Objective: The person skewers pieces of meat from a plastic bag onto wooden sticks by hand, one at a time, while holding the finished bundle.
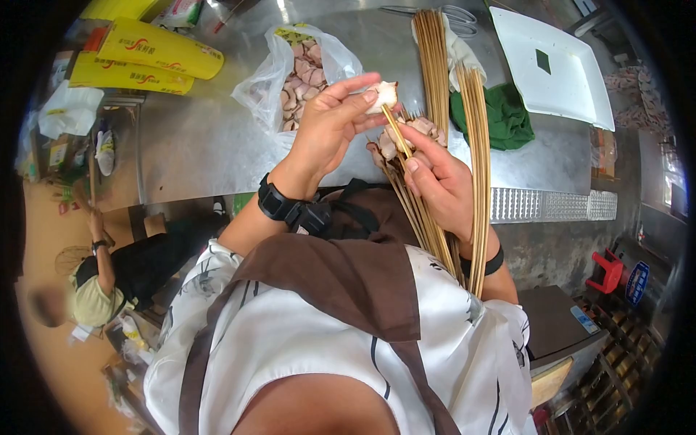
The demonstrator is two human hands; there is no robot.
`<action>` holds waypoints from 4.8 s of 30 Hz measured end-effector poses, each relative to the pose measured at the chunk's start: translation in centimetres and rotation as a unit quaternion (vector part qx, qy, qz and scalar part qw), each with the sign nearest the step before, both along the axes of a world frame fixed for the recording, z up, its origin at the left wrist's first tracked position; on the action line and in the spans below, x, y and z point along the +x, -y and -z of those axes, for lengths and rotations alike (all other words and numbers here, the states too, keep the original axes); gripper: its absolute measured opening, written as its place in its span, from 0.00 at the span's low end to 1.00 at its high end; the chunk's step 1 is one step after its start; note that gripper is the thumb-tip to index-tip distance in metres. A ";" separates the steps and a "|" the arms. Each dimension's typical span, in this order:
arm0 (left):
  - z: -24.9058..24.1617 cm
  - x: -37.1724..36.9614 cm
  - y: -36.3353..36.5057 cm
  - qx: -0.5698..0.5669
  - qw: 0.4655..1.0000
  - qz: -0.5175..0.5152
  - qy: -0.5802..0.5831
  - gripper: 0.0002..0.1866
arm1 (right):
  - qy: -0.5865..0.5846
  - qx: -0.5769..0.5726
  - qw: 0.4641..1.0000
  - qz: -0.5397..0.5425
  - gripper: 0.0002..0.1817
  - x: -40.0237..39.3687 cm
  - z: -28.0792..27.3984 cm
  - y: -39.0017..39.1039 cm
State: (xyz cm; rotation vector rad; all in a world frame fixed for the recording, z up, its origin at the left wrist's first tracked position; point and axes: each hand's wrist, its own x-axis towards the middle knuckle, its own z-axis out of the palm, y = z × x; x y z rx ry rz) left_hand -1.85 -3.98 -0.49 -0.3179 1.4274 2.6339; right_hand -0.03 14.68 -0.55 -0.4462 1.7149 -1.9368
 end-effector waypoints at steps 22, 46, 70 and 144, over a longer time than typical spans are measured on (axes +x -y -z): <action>0.2 -0.3 -0.5 -0.032 0.998 -0.032 -0.054 0.11 | 0.005 0.005 1.000 -0.001 0.22 -0.1 -0.7 0.2; 0.2 1.5 -2.3 -0.035 0.997 0.011 -0.067 0.12 | 0.046 -0.071 0.995 0.049 0.06 0.0 0.5 0.4; 1.0 2.1 -2.1 -0.269 0.961 0.025 -0.061 0.11 | -0.377 0.041 0.926 0.001 0.06 -0.8 -2.0 0.4; -3.1 -2.3 -3.7 -0.135 0.987 0.078 -0.034 0.11 | -0.301 0.092 0.948 -0.041 0.06 0.5 -0.9 2.0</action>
